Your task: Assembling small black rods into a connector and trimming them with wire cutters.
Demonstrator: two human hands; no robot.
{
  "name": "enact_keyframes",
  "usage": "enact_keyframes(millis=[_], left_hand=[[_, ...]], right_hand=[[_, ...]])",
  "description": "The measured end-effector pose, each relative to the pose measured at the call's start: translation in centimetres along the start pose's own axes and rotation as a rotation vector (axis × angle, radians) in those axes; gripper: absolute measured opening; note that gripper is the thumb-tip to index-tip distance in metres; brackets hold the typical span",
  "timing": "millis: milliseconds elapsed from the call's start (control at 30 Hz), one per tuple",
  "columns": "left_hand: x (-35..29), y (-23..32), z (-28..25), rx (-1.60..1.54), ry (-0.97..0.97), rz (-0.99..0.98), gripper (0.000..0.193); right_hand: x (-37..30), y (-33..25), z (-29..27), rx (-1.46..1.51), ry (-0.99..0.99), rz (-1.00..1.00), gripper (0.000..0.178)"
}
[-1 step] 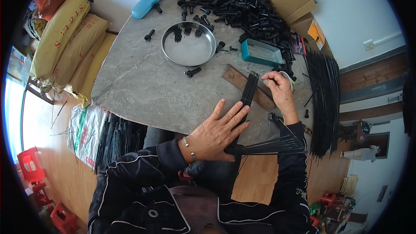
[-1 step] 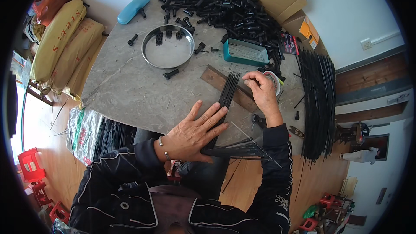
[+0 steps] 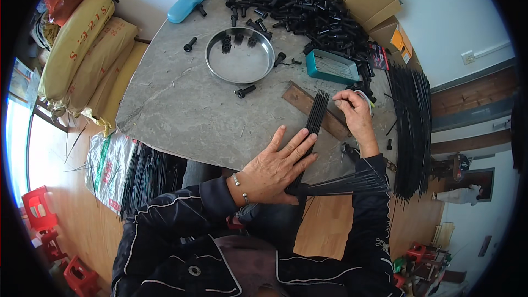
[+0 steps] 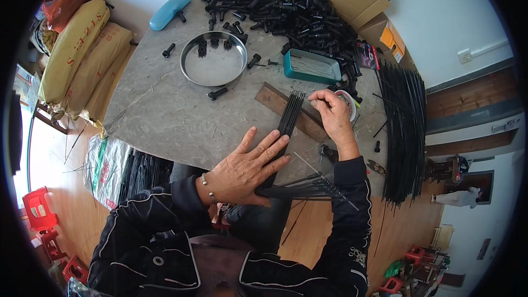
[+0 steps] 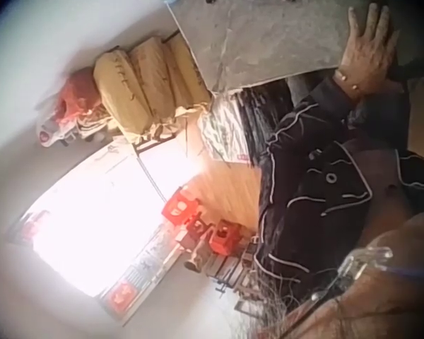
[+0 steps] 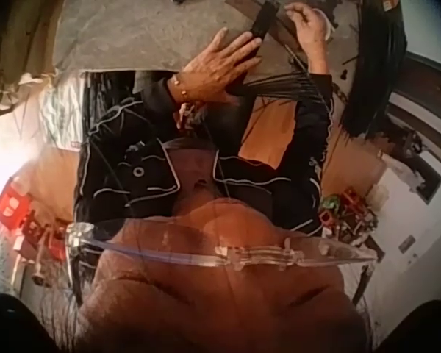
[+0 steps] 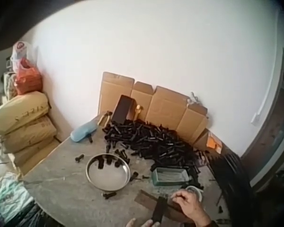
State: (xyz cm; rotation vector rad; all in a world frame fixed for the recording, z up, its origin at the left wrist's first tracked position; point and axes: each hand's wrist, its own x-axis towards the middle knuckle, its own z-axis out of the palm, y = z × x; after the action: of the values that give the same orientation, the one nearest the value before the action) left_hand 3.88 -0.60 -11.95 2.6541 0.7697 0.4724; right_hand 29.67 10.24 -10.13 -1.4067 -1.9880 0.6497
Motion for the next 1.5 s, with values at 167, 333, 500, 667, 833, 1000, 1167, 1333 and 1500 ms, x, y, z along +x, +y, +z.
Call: enact_keyframes(millis=[167,333,500,667,833,1000,1167,1333,1500], left_hand=[[-0.2,-0.1,0.3,0.014,0.022,-0.002,0.098],[-0.2,0.1,0.2,-0.016,0.021,0.001,0.098],[-0.1,0.1,0.2,-0.011,0.026,0.0,0.099],[-0.3,0.0,0.3,-0.013,0.028,-0.001,0.098],[-0.2,0.0,0.3,-0.009,0.02,0.005,0.097],[-0.2,0.0,0.1,-0.014,0.011,0.001,0.095],[-0.1,-0.1,0.4,-0.027,0.024,0.01,0.094],[-0.2,-0.1,0.3,-0.029,0.029,0.007,0.094],[-0.3,-0.1,0.2,-0.03,0.027,0.006,0.093]], right_hand=[[-0.2,0.4,0.6,0.064,-0.03,0.132,0.008],[-0.5,0.3,0.7,0.046,0.054,0.059,0.007],[-0.3,0.5,0.6,0.053,0.047,0.079,0.008],[0.5,-0.1,0.5,0.042,0.038,0.016,0.009],[0.1,0.1,1.1,0.158,0.026,0.151,0.01],[0.9,-0.2,1.2,0.17,0.038,0.125,0.01],[0.9,-1.5,2.6,0.174,0.044,0.163,0.019],[0.3,-0.7,1.5,0.08,0.237,0.043,0.021],[0.2,-1.1,0.5,-0.099,0.033,0.135,0.011]])
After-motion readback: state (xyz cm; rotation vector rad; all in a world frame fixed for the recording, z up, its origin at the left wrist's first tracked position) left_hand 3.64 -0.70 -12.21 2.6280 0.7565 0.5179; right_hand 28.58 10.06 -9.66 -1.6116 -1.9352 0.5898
